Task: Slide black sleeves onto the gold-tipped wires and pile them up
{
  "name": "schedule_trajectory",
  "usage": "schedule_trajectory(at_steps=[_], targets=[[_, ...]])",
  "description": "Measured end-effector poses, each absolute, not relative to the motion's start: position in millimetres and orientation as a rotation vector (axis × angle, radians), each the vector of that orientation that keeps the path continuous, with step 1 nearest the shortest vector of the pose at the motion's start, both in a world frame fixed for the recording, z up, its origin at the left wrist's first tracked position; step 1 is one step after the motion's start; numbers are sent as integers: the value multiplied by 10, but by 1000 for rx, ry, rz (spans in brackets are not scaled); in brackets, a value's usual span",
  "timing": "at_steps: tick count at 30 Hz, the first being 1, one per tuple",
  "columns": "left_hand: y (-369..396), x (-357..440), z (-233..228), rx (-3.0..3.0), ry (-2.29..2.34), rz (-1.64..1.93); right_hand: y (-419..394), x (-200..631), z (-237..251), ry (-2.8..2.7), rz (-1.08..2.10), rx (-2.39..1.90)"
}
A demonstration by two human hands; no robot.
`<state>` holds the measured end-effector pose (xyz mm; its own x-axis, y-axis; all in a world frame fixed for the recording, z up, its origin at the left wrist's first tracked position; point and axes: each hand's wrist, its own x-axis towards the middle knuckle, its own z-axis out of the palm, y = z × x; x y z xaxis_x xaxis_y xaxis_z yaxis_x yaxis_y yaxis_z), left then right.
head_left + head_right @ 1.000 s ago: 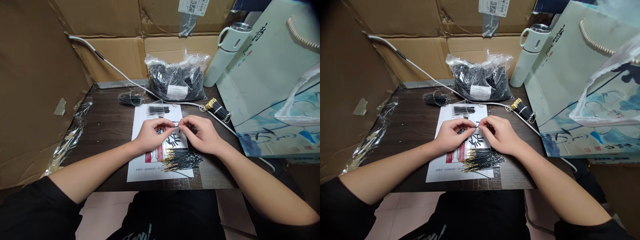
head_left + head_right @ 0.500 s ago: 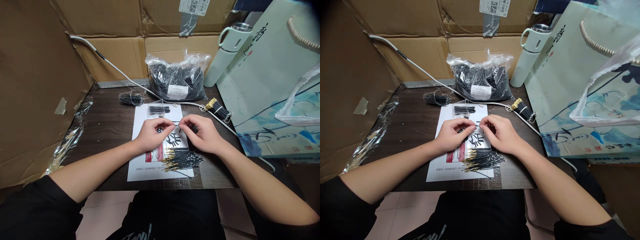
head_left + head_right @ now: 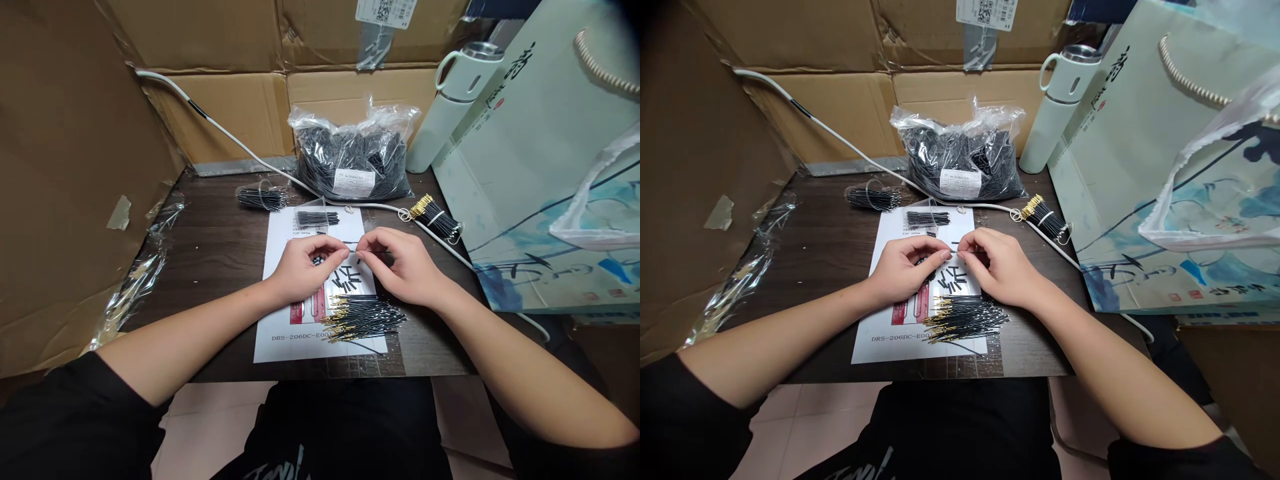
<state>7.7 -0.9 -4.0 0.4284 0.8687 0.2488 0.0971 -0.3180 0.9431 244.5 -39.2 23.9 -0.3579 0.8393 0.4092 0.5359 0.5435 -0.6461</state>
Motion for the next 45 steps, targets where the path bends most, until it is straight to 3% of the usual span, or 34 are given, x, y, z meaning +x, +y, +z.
schedule_trajectory(at_steps=[45], targets=[[3, 53, 12, 1837, 964, 1111, -358, 2491, 287, -2055, 503, -1172]])
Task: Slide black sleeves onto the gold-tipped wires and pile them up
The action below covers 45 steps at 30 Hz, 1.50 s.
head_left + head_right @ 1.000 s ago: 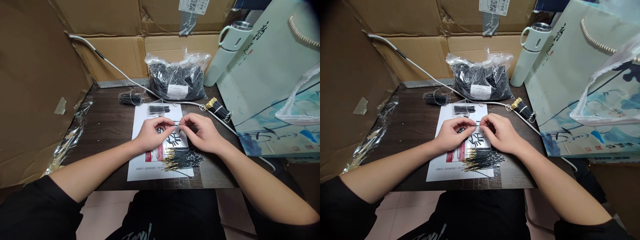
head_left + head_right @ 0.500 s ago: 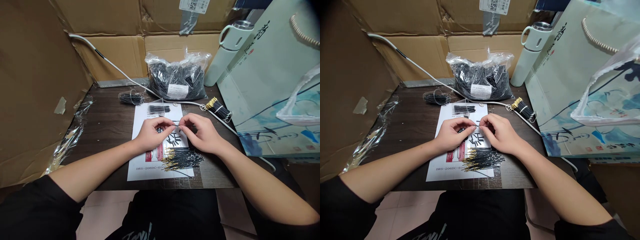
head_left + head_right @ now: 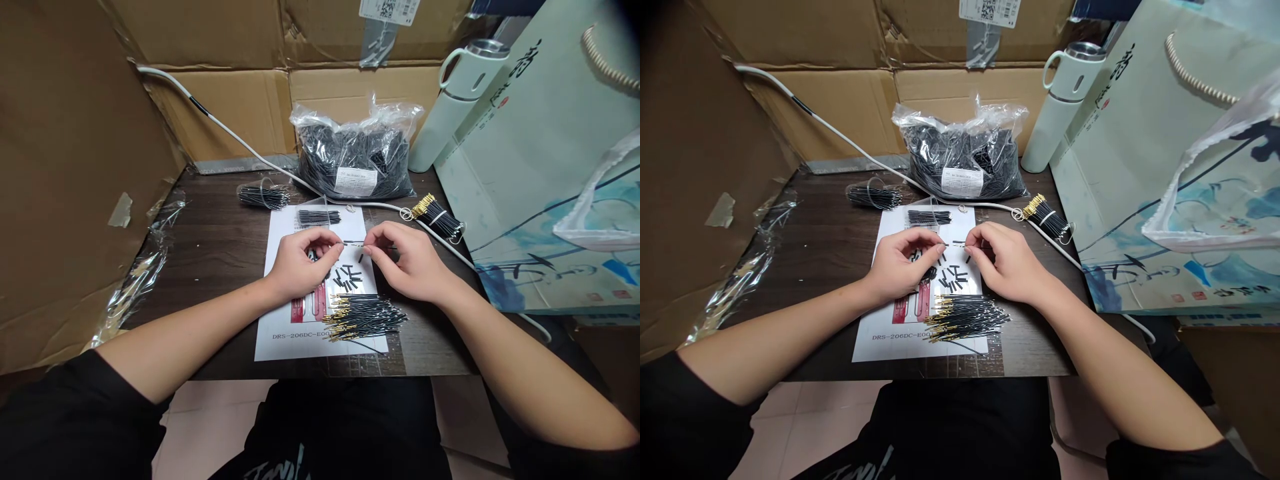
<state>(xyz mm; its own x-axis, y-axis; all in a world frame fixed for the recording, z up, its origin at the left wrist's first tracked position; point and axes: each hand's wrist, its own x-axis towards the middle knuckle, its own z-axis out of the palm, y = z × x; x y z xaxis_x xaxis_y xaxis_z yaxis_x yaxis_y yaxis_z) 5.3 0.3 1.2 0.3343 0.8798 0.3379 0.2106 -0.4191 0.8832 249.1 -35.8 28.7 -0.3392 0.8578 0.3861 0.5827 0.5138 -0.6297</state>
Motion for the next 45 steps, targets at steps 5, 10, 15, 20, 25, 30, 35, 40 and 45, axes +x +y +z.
schedule_trajectory(at_steps=[5, 10, 15, 20, 25, 30, 35, 40, 45], targets=[[38, -7, 0, 2302, 958, 1017, -338, 2525, 273, -2107, 518, -1192], [25, -14, -11, 2396, 960, 950, -337, 2509, 228, -2138, 541, -1186], [49, -14, -41, 2417, 826, 900, -320, 2521, 219, -2132, 523, -1200], [66, -21, -59, 2390, 812, 868, -313, 2525, 209, -2139, 517, -1199], [44, -9, -11, 2368, 832, 818, -327, 2519, 207, -2140, 525, -1196], [38, 0, 4, 2371, 836, 761, -322, 2520, 237, -2128, 508, -1196], [50, -1, 14, 2332, 807, 837, -326, 2524, 258, -2094, 547, -1208], [32, 12, 19, 2108, 890, 935, -345, 2520, 274, -2029, 630, -1222], [14, 57, -6, 1738, 883, 1005, -357, 2503, 276, -1991, 703, -1209]])
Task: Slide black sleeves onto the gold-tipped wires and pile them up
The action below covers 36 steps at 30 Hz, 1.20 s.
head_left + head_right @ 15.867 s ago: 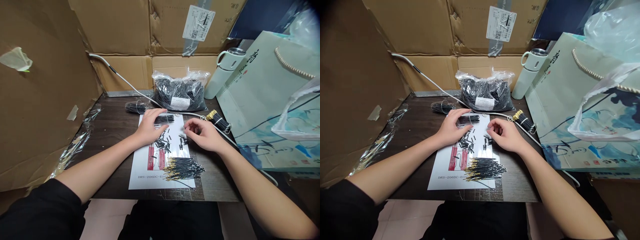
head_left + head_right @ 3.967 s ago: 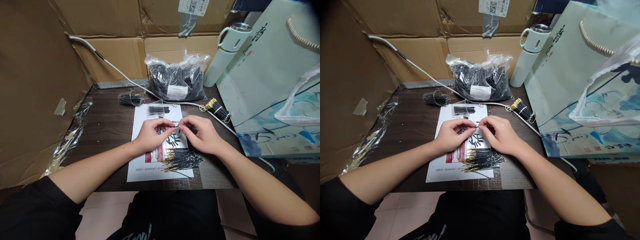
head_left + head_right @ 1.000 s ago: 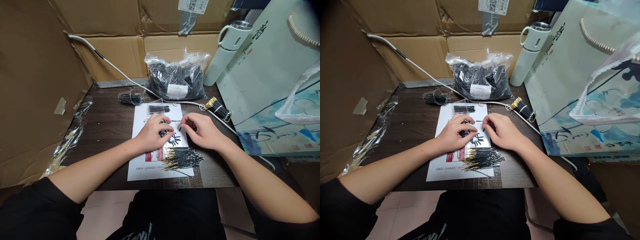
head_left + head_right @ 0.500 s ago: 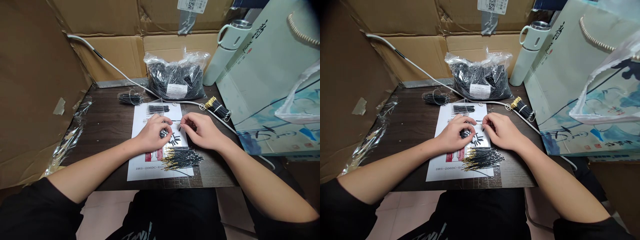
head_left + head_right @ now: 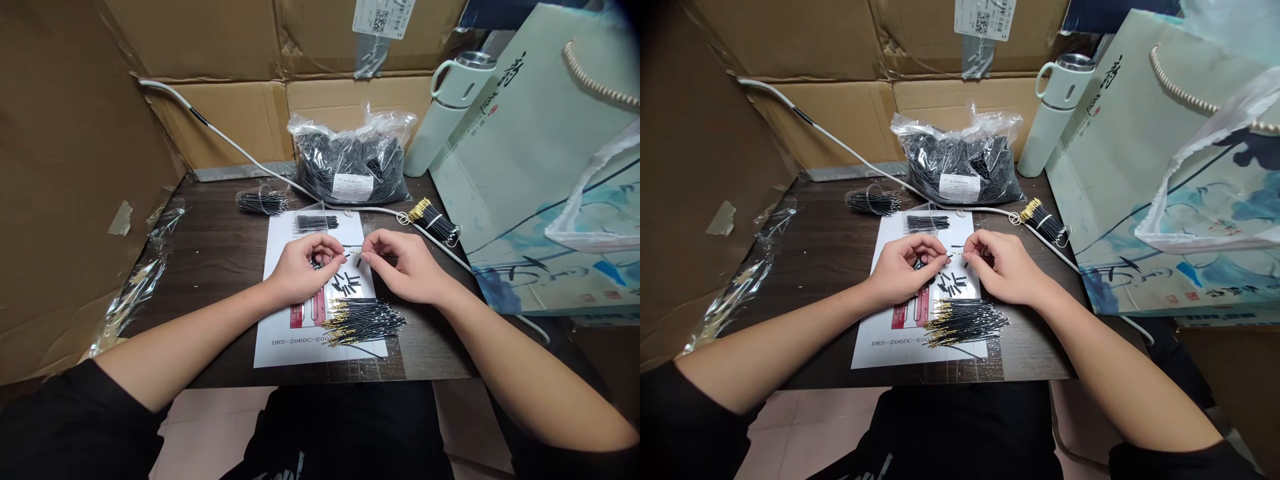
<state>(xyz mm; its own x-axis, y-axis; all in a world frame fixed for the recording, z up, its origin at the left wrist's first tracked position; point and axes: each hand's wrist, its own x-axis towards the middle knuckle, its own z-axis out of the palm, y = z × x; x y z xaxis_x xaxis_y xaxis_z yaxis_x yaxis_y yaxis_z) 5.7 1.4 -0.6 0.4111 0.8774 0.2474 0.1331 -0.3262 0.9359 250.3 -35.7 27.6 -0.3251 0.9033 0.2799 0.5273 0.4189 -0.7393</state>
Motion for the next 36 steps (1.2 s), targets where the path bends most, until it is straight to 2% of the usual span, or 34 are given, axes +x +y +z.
schedule_trajectory(at_steps=[26, 36], targets=[[58, 46, 12, 1748, 839, 976, -376, 2492, 300, -2052, 512, -1115], [38, 41, -31, 1926, 823, 1043, -382, 2496, 297, -2111, 463, -1065]])
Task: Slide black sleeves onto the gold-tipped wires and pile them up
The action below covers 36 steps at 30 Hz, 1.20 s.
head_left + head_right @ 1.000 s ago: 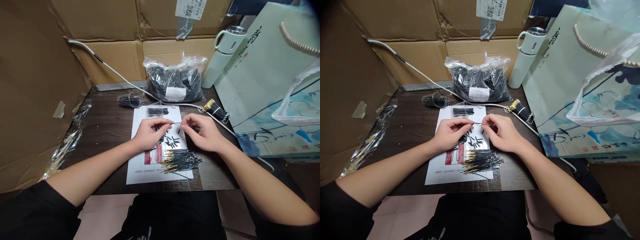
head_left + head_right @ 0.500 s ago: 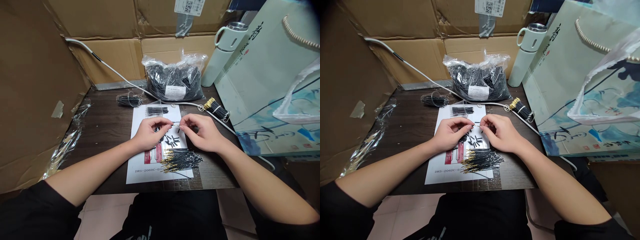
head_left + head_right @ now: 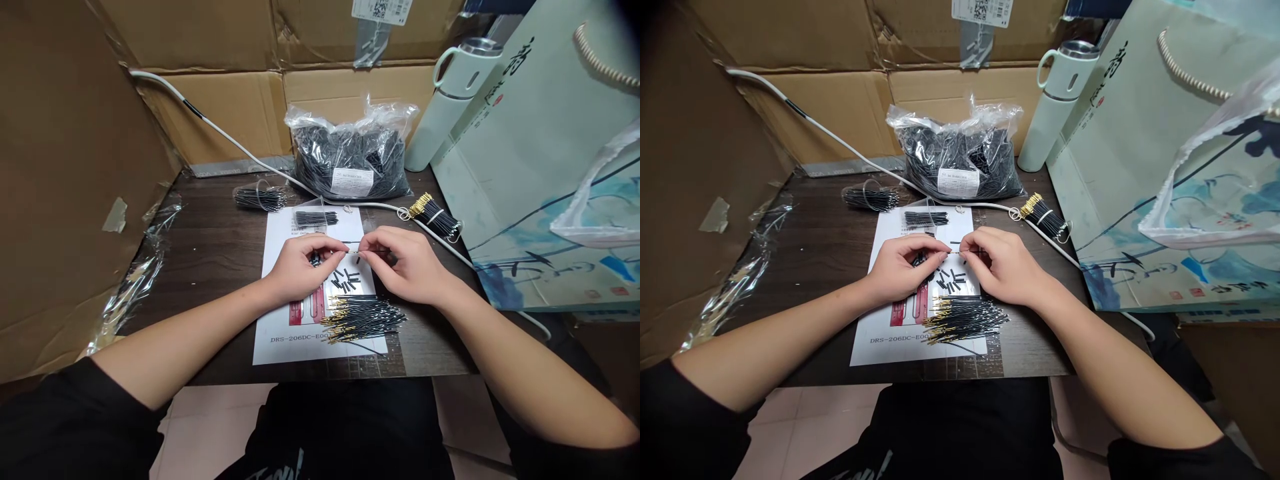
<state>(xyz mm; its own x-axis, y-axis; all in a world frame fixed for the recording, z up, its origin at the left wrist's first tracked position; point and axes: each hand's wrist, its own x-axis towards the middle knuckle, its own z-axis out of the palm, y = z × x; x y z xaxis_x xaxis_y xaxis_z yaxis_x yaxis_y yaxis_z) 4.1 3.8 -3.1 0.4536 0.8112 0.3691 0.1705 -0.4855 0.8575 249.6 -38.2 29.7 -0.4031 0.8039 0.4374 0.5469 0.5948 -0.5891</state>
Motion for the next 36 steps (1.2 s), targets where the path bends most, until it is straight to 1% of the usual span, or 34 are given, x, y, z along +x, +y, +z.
schedule_trajectory(at_steps=[6, 25, 36], targets=[[28, 42, -12, 2022, 773, 1060, -394, 2483, 274, -2153, 463, -1056], [27, 37, -26, 2053, 725, 1067, -391, 2451, 243, -2104, 574, -1087], [2, 34, 8, 2029, 815, 1034, -393, 2440, 258, -2063, 569, -1097]])
